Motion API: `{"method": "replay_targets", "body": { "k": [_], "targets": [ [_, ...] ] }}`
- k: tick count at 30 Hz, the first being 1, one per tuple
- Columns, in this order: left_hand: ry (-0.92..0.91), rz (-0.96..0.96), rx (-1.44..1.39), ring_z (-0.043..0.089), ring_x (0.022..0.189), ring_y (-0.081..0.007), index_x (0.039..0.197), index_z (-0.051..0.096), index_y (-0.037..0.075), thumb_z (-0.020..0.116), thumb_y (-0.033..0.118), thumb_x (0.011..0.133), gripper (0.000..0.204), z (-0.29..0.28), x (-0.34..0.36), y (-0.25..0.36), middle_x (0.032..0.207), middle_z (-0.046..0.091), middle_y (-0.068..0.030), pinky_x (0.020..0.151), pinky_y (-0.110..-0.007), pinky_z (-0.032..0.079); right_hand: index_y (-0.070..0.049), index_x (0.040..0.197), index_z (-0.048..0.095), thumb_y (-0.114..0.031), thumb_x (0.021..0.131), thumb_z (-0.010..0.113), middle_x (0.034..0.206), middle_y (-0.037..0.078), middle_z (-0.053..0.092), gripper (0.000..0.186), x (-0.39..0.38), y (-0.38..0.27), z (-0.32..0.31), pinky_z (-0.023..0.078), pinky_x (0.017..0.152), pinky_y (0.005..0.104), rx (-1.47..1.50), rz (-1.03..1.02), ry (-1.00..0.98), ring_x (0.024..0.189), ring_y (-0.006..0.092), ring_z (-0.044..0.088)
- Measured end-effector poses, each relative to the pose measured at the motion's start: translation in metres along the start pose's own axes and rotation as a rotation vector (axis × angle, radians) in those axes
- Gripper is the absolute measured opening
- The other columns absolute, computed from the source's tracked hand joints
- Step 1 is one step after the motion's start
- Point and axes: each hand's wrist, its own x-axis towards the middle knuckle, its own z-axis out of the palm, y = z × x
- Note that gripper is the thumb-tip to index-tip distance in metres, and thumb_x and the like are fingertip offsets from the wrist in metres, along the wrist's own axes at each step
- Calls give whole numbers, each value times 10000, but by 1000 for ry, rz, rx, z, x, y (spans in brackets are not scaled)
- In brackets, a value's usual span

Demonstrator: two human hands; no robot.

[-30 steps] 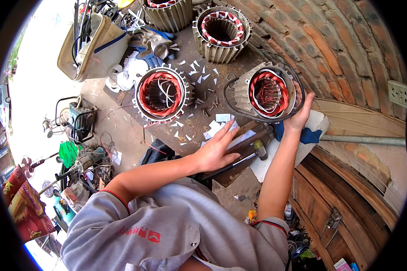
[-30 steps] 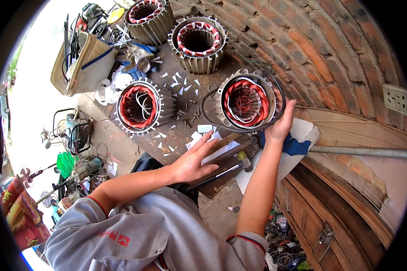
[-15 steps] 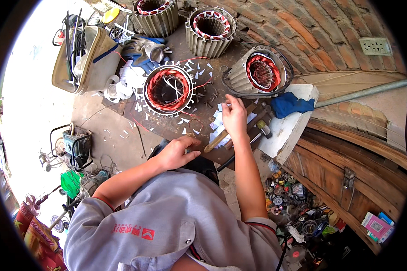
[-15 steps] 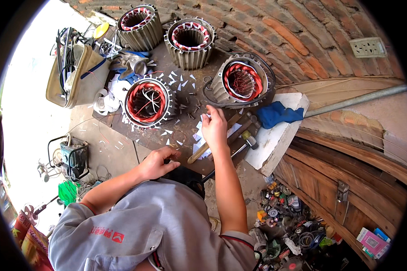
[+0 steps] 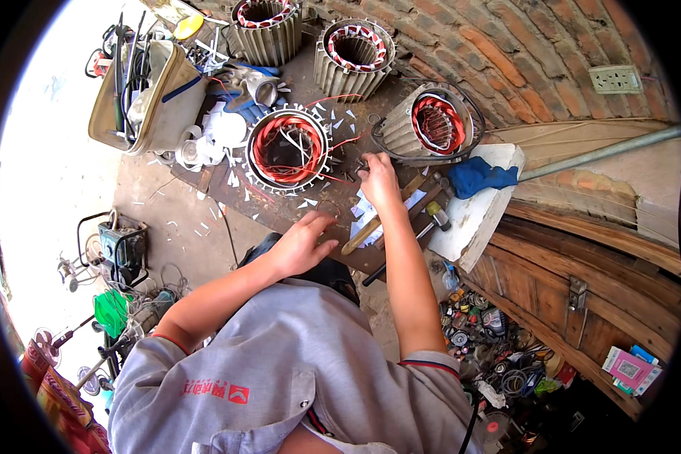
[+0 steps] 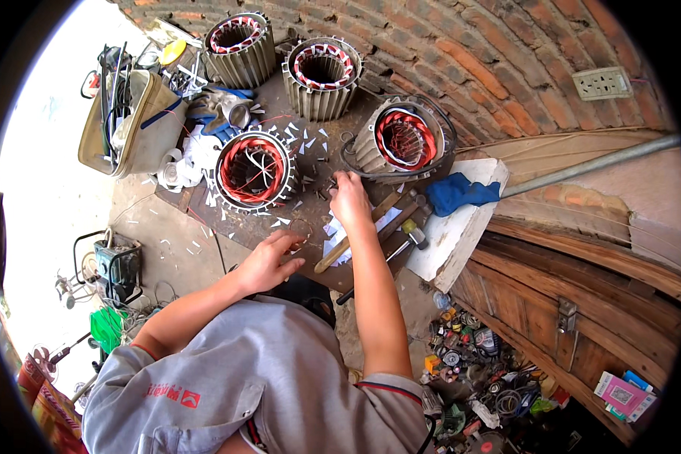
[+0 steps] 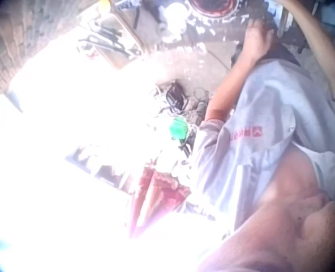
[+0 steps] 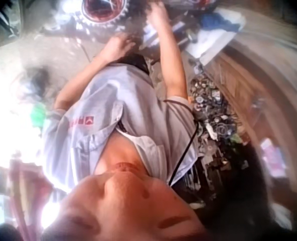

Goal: The person winds copper wire into the slots of several motor stators placed on a workbench. They use their hands to guide the wire and occasionally use a tool to push the wire into the slots. The person handles multiple stators, moving them around and adjusting the wire.

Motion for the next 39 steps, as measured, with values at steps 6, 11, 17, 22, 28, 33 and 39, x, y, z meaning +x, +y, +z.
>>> {"method": "replay_targets", "body": {
  "k": [6,11,17,22,28,33,39],
  "targets": [
    [278,138,393,561,1059,-390,1214,480,-74,559,-15,799,426,30,94,-15,1207,505,-244,891,-416,486,-15,1047,644,-38,801,605,1043,201,602,250,1,4,4,488,836,437,-15,-19,107,960,404,594],
    [144,-66,740,547,1075,-315,1161,499,-16,558,42,821,350,39,137,-16,1150,492,-171,864,-370,529,-9,973,647,-52,806,614,931,202,607,176,-27,-10,-19,512,742,432,2,-49,261,824,382,615],
    [55,-117,796,537,1063,-340,1032,601,24,520,25,821,226,43,147,-17,1162,506,-169,877,-393,509,18,1020,631,10,893,573,932,23,601,140,-63,-7,-126,455,643,185,529,-105,535,730,64,553],
    [88,-88,765,559,1025,-349,974,634,42,511,7,800,216,41,152,-31,1107,546,-173,875,-405,504,21,1065,619,-36,902,599,868,25,633,174,-22,28,-205,461,639,201,682,27,538,725,60,564],
    [144,-79,738,588,986,-352,961,631,30,497,4,800,211,43,158,-39,1071,563,-177,864,-409,510,25,1024,637,-46,875,631,886,56,646,165,62,9,-219,490,653,233,489,-111,341,750,91,601],
    [155,-148,755,603,980,-353,928,610,15,497,-3,799,172,42,156,-29,1048,564,-184,820,-410,531,-27,957,673,-63,838,602,951,176,654,143,107,8,-218,502,818,403,-83,-198,226,901,333,636],
    [134,-127,680,608,963,-356,914,610,6,501,-12,788,167,39,159,-39,1019,575,-189,827,-417,527,-27,963,673,-43,847,538,981,194,630,179,118,0,-223,489,846,440,-360,-212,84,953,361,610]
  ]
}}
